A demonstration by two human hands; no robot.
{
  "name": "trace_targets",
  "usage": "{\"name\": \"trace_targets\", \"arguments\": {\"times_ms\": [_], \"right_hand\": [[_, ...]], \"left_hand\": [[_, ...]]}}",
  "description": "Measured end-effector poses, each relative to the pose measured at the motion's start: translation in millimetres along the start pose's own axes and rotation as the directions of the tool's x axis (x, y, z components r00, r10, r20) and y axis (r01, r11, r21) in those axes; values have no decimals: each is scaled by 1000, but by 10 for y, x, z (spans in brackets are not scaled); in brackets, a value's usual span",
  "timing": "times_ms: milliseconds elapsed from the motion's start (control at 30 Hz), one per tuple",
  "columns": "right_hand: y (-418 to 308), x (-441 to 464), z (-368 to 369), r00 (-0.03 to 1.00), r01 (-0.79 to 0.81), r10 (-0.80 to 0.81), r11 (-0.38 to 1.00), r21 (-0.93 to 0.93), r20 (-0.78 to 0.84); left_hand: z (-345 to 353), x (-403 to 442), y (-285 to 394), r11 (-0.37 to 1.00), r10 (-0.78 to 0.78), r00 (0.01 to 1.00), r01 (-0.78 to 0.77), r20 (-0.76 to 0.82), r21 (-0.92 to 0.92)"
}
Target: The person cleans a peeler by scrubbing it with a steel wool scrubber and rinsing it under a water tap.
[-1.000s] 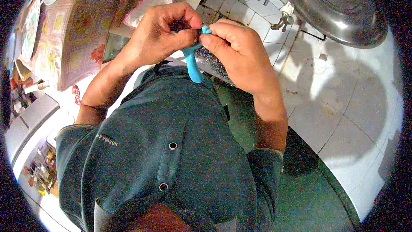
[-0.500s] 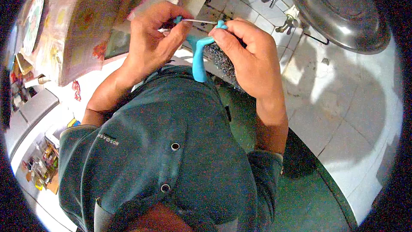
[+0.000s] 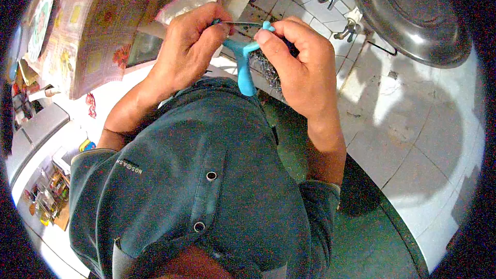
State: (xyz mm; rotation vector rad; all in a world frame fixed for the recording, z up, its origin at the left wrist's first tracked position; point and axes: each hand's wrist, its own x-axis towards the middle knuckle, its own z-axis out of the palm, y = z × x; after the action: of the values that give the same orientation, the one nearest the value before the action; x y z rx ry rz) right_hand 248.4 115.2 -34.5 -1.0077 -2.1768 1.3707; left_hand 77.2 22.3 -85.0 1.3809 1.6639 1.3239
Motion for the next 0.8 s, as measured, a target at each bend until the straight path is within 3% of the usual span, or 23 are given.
{"name": "trace_targets", "arguments": {"times_ms": [300, 367, 400, 467, 600, 700, 767, 800], "right_hand": [[-5, -12, -46, 992, -104, 96, 989, 105, 83], [-17, -11, -61, 992, -103, 95, 991, 87, 85], [-20, -12, -68, 992, -100, 94, 993, 69, 88], [-7, -23, -69, 991, -112, 103, 987, 117, 81], [2, -21, -95, 990, -129, 115, 973, 192, 86], [-43, -14, -118, 986, -154, 134, 964, 219, 104], [-52, -4, -143, 988, -134, 116, 972, 191, 106], [-60, -1, -152, 990, -113, 97, 980, 162, 107]], "left_hand": [[-94, 37, 22, 999, 6, 994, -11, 113, 38], [-66, 33, 20, 961, -123, 983, 151, 133, -230], [-70, 39, 25, 961, -123, 983, 152, 133, -230], [-90, 60, 47, 844, -218, 944, 309, 246, -438], [-148, 99, 31, 805, -212, 918, 358, 335, -474], [-124, 114, -19, 683, -270, 878, 464, 395, -564], [-113, 129, -36, 499, -293, 834, 551, 468, -669], [-115, 128, -62, 499, -294, 833, 552, 469, -668]]}}
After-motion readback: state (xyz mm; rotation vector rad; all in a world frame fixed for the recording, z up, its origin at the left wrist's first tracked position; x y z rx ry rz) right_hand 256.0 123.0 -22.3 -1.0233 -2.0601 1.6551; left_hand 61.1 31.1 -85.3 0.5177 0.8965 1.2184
